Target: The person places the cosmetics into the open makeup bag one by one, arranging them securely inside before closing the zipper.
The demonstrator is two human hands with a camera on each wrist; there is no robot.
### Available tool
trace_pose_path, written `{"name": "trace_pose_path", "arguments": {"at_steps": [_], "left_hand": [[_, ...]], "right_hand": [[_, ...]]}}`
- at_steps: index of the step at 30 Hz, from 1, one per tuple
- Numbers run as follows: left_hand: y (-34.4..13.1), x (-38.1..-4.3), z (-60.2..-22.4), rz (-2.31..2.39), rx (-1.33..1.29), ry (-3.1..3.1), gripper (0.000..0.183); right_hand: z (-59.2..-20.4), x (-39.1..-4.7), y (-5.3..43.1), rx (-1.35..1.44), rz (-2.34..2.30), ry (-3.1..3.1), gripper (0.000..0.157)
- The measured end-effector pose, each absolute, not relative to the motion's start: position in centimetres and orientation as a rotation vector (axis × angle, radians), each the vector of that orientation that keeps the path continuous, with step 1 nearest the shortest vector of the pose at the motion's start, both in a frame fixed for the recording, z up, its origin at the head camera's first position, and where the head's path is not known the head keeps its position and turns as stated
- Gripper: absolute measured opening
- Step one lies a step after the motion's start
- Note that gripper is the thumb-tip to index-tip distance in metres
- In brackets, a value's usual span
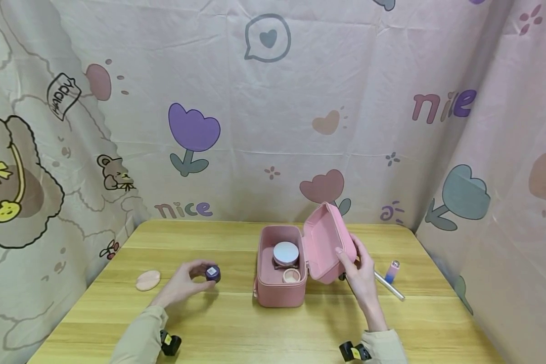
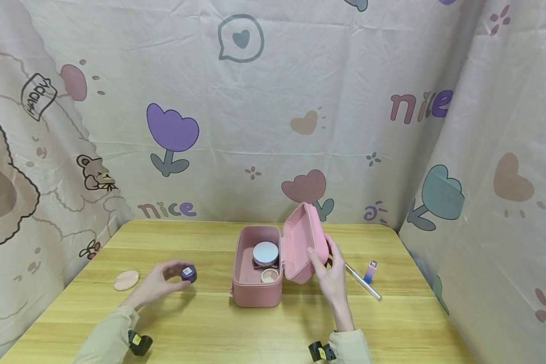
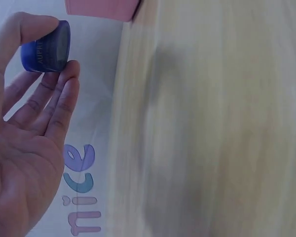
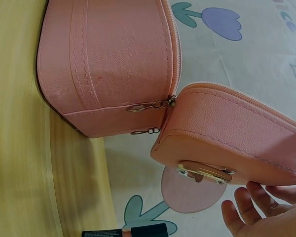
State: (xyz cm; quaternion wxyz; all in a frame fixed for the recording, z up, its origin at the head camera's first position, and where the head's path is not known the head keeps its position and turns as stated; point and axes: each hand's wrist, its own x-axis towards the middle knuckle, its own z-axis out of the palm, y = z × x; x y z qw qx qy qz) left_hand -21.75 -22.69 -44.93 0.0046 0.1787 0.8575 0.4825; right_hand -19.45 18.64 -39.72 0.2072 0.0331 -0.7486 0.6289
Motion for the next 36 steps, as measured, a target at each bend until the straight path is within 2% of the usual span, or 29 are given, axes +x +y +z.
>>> {"name": "trace_pose_path", "arguments": {"at_steps": [4,10,19,29,36], "left_hand": [[-21.7,-21.5,-43.7,1.548,0.604,2.712,0.043],[-20.9,-22.5,-44.1,1.533,0.567,2.728,0.042],[-18.4,-23.7,-43.3,1.608,0.672,2.789,0.041],[-14.9,-23.8,-40.5,1.629,0.751,2.729,0.04],[-13.1,-25.1,-41.1,1.594,0.788,2.778,0.041]], "right_hand": [[-39.7,-19.4,18.6,0.091,1.754,-2.088,0.053],[-39.7,-19.4,18.6,0.098,1.754,-2.088,0.053],[-39.6,-19.4,18.7,0.101,1.753,-2.087,0.053],[-39.7,-19.5,18.6,0.092,1.753,-2.085,0.053],[-39.7,-19.4,18.7,0.099,1.757,-2.083,0.053]]}}
